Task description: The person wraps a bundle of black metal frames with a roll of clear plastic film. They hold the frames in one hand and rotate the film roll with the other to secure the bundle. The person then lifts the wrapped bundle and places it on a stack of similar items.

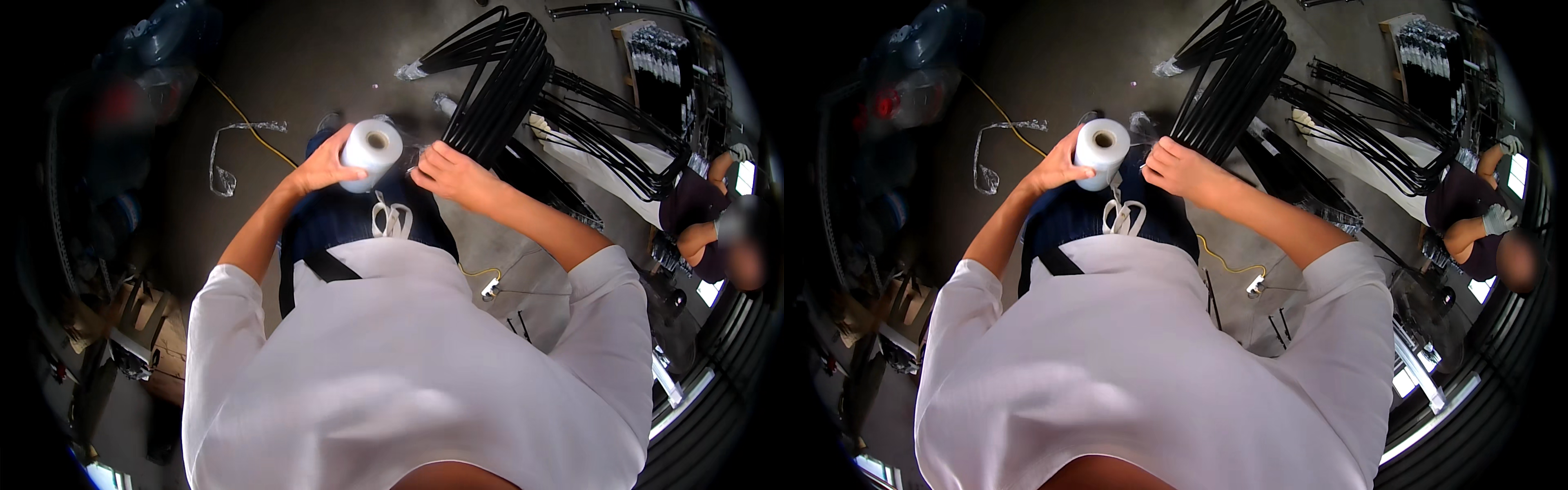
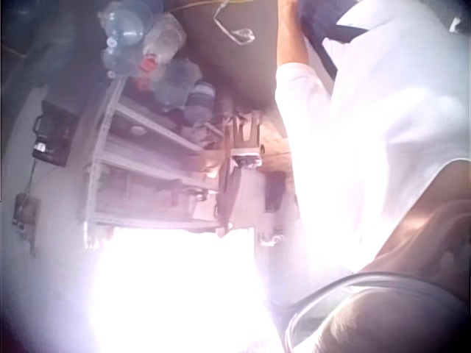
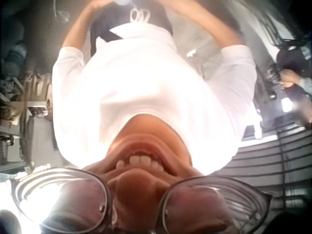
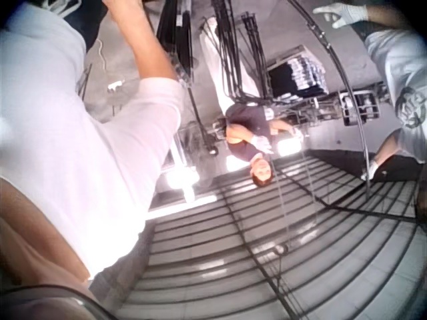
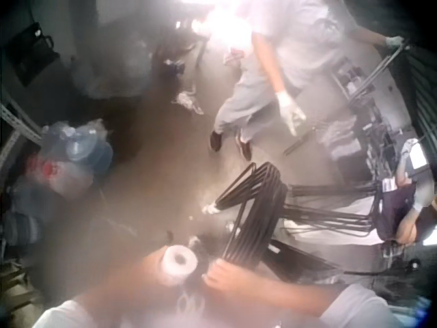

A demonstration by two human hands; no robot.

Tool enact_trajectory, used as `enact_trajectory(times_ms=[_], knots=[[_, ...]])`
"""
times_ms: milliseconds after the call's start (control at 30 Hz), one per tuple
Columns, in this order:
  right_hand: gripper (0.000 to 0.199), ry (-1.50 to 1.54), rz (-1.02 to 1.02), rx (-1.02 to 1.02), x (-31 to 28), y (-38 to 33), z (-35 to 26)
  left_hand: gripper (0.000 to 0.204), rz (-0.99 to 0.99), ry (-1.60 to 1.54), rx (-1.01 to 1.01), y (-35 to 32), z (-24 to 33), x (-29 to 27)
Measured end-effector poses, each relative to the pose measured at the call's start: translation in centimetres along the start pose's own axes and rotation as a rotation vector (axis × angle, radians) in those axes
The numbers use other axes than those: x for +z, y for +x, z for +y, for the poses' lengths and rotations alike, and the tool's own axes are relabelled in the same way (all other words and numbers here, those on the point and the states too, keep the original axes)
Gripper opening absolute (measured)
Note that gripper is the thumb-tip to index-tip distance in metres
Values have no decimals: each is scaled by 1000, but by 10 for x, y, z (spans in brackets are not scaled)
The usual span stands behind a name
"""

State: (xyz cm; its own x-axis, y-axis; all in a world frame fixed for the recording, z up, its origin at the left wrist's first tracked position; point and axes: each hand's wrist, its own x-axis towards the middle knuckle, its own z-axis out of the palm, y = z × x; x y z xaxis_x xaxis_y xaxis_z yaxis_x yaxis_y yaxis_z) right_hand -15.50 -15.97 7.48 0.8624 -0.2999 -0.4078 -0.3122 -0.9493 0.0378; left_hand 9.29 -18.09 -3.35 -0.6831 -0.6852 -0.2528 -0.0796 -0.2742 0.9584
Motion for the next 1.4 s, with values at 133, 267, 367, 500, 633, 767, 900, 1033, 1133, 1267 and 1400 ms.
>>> enact_trajectory(times_ms=[133,267,367,500,633,767,900,1033,1133,1267,1400], knots=[[60,111,-27,-19,-3,4,5,72,-218,99,23,-27,40,2],[62,251,88,-35,0,18,15,71,-384,364,165,-32,64,34],[60,244,43,-91,-10,30,23,69,-493,412,124,-11,74,56],[61,257,76,-65,-4,23,16,71,-414,450,158,-9,62,72],[65,272,96,-71,0,13,16,71,-438,511,146,-2,59,77],[66,316,208,-90,3,11,18,71,-470,589,150,4,64,73],[30,486,293,-68,11,22,18,73,-455,553,102,7,61,71],[17,571,96,-188,11,33,29,72,-410,495,100,9,66,74],[20,652,302,-221,25,23,28,71,-429,548,97,11,70,77],[20,623,560,-184,24,7,22,71,-507,558,51,15,77,74],[48,546,668,224,-1,-26,18,67,-477,554,93,12,85,70]])
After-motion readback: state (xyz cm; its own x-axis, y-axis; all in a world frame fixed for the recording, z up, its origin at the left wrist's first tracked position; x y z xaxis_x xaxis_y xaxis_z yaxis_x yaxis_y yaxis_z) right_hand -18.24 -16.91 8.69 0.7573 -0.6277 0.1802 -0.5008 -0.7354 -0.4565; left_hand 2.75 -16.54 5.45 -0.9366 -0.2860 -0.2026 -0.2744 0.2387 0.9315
